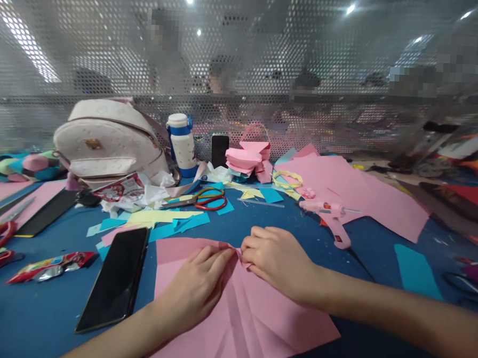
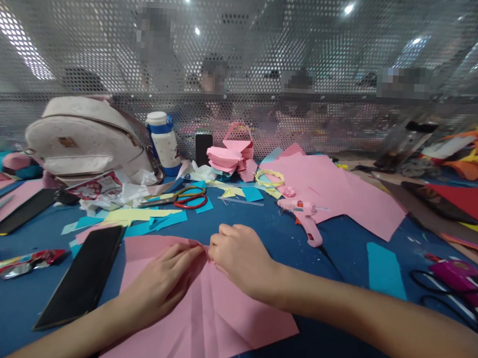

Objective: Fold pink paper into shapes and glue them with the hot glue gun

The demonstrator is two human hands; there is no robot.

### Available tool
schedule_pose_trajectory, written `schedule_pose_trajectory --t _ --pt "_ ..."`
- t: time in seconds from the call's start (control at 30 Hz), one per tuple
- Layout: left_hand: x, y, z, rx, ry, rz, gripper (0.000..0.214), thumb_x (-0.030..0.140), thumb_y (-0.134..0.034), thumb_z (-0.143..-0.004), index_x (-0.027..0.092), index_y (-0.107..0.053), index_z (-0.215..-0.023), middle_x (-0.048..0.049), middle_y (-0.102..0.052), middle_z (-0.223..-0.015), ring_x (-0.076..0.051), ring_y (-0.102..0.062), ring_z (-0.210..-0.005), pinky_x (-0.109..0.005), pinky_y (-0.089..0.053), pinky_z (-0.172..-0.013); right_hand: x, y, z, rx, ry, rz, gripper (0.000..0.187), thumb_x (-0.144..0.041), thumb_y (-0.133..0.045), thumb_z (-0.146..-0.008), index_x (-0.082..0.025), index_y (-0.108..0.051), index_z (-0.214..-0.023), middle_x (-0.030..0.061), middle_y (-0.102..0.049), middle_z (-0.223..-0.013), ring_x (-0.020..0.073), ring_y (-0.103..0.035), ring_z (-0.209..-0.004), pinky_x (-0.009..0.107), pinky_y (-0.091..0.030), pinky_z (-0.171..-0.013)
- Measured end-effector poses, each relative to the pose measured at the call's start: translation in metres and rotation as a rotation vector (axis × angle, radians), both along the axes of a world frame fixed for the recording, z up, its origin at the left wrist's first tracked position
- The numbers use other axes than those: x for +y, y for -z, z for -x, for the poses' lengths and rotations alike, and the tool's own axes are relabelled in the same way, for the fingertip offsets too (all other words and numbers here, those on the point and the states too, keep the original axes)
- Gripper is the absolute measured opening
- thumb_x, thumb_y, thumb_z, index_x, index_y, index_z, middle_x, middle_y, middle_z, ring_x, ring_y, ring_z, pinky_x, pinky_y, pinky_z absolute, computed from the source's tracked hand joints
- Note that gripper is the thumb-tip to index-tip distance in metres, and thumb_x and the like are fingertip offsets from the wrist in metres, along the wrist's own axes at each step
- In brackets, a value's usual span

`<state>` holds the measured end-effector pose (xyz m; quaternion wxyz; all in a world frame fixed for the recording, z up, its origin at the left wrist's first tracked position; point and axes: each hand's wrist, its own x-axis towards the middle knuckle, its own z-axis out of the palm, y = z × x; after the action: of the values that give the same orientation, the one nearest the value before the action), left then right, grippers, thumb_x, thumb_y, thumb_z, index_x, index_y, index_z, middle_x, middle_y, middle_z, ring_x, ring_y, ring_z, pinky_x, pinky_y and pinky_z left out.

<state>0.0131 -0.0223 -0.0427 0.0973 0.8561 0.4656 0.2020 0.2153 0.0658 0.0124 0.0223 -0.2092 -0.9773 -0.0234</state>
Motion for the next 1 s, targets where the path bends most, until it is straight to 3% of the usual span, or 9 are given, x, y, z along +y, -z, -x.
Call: schedule_pose_trajectory --t 0.37,0.57,0.83,1.0 --pt "0.000 -0.004 -0.003 0.056 -0.007 0.001 0.036 0.009 -0.042 -0.091 0.015 -0.042 -0.126 -0.0114 -0.060 -0.117 -0.028 -0.051 -0.101 -0.046 -0.049 -0.085 -0.016 0.027 -0.002 0.108 -0.036 -0.261 0.020 -0.011 -0.058 -0.089 -0.018 -0.065 -0.072 0.0028 -0.066 -0.075 0.0182 -0.051 -0.075 0.033 -0.028 -0.059" --pt "-0.001 -0.006 -0.005 0.078 -0.001 0.019 0.031 0.009 -0.041 -0.092 0.017 -0.044 -0.122 -0.0105 -0.061 -0.113 -0.028 -0.051 -0.097 -0.045 -0.047 -0.083 -0.018 0.035 -0.004 0.218 -0.050 -0.327 0.018 -0.008 -0.063 -0.084 -0.018 -0.062 -0.069 0.0009 -0.062 -0.072 0.0176 -0.048 -0.072 0.033 -0.027 -0.059" --pt "-0.001 -0.006 -0.005 0.071 -0.006 0.032 0.025 0.013 -0.039 -0.096 0.017 -0.045 -0.120 -0.0100 -0.060 -0.114 -0.027 -0.051 -0.098 -0.044 -0.046 -0.083 -0.021 0.039 -0.005 0.248 -0.047 -0.264 0.017 -0.013 -0.066 -0.084 -0.018 -0.062 -0.069 -0.0006 -0.063 -0.074 0.0178 -0.049 -0.072 0.034 -0.028 -0.058" --pt "-0.001 -0.006 -0.005 0.076 -0.004 0.035 0.026 0.012 -0.039 -0.095 0.016 -0.046 -0.119 -0.0104 -0.060 -0.113 -0.028 -0.051 -0.097 -0.044 -0.046 -0.083 -0.019 0.026 -0.010 0.156 -0.014 -0.043 0.009 -0.020 -0.061 -0.087 -0.018 -0.067 -0.082 0.0010 -0.068 -0.090 0.0192 -0.054 -0.083 0.034 -0.036 -0.065"
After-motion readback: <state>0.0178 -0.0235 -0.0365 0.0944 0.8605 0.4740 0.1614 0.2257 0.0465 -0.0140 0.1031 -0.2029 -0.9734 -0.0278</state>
